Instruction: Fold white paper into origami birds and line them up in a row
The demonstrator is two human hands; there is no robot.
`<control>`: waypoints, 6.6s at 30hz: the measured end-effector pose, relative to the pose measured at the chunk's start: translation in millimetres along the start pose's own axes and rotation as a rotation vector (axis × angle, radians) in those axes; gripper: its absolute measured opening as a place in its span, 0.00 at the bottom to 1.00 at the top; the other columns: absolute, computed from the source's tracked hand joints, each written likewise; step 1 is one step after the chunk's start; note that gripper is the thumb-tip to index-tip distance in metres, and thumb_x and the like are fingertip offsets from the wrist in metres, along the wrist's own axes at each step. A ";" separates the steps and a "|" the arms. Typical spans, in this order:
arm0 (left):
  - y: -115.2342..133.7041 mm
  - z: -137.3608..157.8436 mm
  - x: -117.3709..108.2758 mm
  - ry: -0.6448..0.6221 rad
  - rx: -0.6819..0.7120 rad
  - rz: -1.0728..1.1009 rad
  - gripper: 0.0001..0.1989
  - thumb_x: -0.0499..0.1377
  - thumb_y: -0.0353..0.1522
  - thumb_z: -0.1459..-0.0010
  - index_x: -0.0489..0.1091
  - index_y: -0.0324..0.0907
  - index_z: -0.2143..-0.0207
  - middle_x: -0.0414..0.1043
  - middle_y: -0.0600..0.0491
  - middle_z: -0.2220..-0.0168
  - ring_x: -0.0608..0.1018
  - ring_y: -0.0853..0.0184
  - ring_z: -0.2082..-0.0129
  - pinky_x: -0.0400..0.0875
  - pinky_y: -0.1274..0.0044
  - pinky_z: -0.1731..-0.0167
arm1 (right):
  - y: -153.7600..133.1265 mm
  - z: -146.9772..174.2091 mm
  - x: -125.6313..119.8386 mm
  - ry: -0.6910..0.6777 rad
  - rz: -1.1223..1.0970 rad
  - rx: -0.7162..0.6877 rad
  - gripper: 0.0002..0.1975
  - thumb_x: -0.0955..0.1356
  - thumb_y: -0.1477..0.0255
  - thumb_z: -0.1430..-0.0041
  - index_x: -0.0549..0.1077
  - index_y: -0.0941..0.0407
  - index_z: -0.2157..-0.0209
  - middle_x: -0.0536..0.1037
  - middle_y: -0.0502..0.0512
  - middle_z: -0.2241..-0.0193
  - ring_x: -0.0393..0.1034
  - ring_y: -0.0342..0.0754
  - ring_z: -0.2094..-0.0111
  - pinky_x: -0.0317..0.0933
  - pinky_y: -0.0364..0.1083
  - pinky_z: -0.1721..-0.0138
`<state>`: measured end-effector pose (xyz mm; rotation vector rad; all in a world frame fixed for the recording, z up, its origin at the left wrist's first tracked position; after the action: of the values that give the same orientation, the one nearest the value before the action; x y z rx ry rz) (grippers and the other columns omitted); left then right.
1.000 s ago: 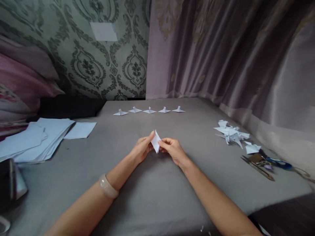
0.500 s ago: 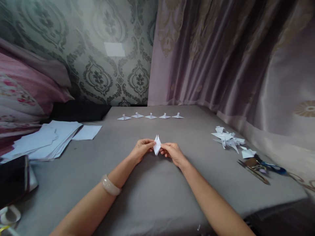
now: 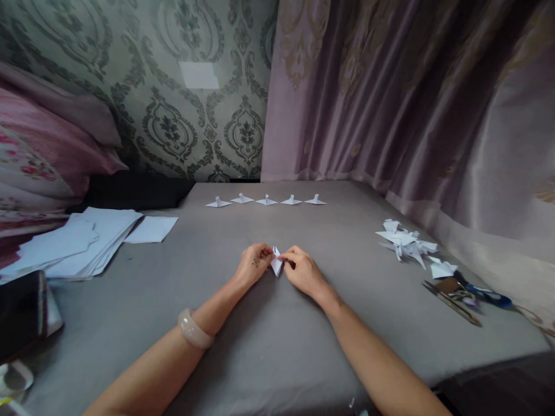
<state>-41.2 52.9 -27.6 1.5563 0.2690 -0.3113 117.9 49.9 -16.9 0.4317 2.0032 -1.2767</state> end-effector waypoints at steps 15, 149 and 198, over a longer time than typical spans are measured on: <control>-5.9 -3.7 -22.4 -0.191 0.192 -0.261 0.10 0.59 0.35 0.51 0.77 0.40 0.68 0.68 0.53 0.73 0.69 0.69 0.74 0.61 0.79 0.73 | -3.2 1.8 -4.3 -0.083 0.108 0.012 0.10 0.64 0.72 0.41 0.76 0.55 0.61 0.73 0.54 0.64 0.67 0.44 0.62 0.60 0.43 0.59; 12.4 9.3 -1.4 -0.174 -0.371 0.238 0.12 0.57 0.37 0.49 0.68 0.36 0.76 0.65 0.58 0.84 0.56 0.80 0.90 0.45 0.84 0.89 | 7.8 1.3 -5.0 -0.078 -0.409 0.273 0.12 0.62 0.76 0.46 0.74 0.55 0.63 0.76 0.51 0.71 0.68 0.42 0.72 0.61 0.42 0.67; 11.4 9.1 -4.7 -0.176 -0.067 -0.570 0.09 0.53 0.36 0.44 0.70 0.42 0.70 0.72 0.54 0.75 0.72 0.67 0.74 0.58 0.78 0.75 | 6.8 -1.2 0.9 -0.101 0.169 0.205 0.09 0.62 0.71 0.40 0.72 0.56 0.69 0.72 0.54 0.67 0.66 0.43 0.69 0.58 0.41 0.65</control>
<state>-41.7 43.8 -15.2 1.3528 0.5777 -0.8705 120.9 54.0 -21.6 0.6083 1.7207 -1.3734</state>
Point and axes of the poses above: each hand's wrist, its own z-axis away from the middle knuckle, its own x-axis out of the palm, y = z × x, the point moved 2 cm from there along -z, towards the middle knuckle
